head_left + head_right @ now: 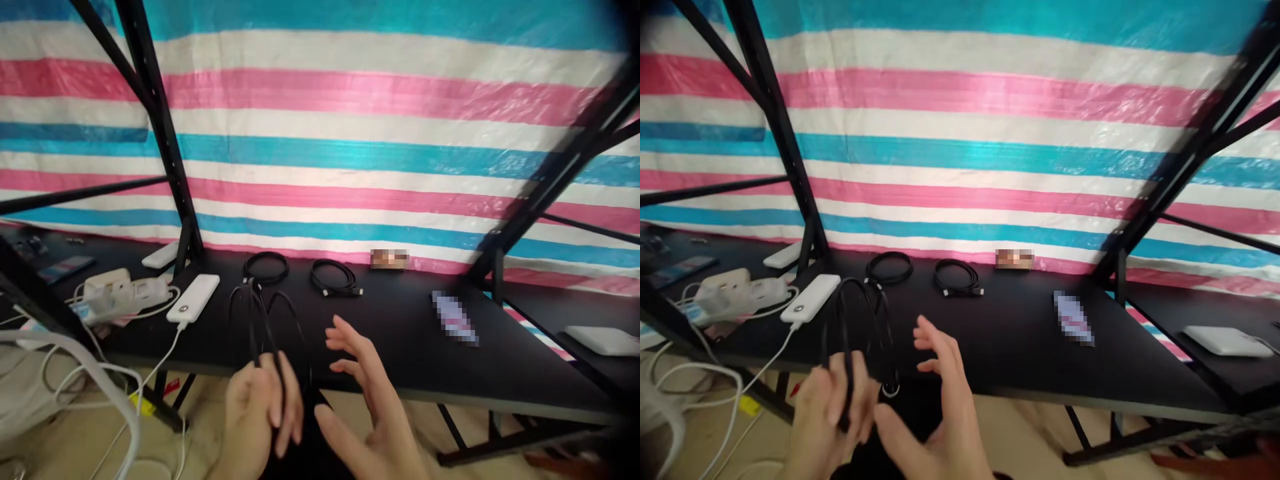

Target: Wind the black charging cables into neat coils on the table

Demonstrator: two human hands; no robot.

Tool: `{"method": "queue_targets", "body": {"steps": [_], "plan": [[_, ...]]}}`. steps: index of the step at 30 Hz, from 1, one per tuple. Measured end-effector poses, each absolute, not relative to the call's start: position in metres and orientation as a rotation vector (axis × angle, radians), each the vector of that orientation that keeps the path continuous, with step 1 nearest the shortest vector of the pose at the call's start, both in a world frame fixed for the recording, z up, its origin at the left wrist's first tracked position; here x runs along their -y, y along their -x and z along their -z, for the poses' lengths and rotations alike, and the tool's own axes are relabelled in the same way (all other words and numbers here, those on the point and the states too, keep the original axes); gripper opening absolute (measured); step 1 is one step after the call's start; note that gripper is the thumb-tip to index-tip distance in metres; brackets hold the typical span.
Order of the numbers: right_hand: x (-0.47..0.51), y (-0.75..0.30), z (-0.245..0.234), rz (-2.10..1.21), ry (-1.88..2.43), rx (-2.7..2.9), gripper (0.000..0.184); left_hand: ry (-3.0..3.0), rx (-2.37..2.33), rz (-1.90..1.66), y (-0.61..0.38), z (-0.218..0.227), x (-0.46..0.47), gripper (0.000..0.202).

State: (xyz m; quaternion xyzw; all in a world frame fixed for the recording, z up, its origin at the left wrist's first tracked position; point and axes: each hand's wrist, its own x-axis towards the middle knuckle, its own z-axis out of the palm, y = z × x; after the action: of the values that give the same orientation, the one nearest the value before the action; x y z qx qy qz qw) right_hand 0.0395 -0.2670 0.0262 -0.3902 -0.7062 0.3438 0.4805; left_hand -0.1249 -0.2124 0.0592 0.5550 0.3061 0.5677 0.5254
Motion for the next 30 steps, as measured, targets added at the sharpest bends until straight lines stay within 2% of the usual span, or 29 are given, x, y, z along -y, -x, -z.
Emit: {"method": "queue_targets", "body": {"steps": [2,4,8,15,19,23,26,30], "plan": [[0.267,-0.022,-0.071,-0.923,1.140,1.422,0.061,-1.397,-0.540,-1.255,0.119,-0.072,0.218,0.056],[0.266,-0.005,-0.100,-1.151,1.101,1.318,0.050,-1.498,-0.469,-1.107,0.119,-0.083,0.220,0.054],[0.261,0.013,-0.110,-1.312,1.054,1.090,0.044,-1.600,-0.436,-0.908,0.134,-0.092,0.218,0.049],[0.254,0.016,-0.109,-1.251,0.905,0.927,0.030,-1.975,-0.666,-0.994,0.167,-0.104,0.212,0.043],[0.260,0.016,-0.114,-1.232,0.891,0.877,0.022,-1.555,-0.836,-1.253,0.173,-0.106,0.200,0.047],[0.265,-0.004,-0.113,-1.015,1.036,0.777,0.027,-0.999,-0.942,-1.531,0.181,-0.099,0.165,0.047],[0.261,-0.032,-0.109,-0.711,1.139,0.669,0.016,-0.892,-0.985,-1.670,0.192,-0.092,0.137,0.048],[0.248,-0.066,-0.097,-0.641,1.104,0.460,0.023,-0.860,-1.063,-1.746,0.199,-0.080,0.120,0.046]]}}
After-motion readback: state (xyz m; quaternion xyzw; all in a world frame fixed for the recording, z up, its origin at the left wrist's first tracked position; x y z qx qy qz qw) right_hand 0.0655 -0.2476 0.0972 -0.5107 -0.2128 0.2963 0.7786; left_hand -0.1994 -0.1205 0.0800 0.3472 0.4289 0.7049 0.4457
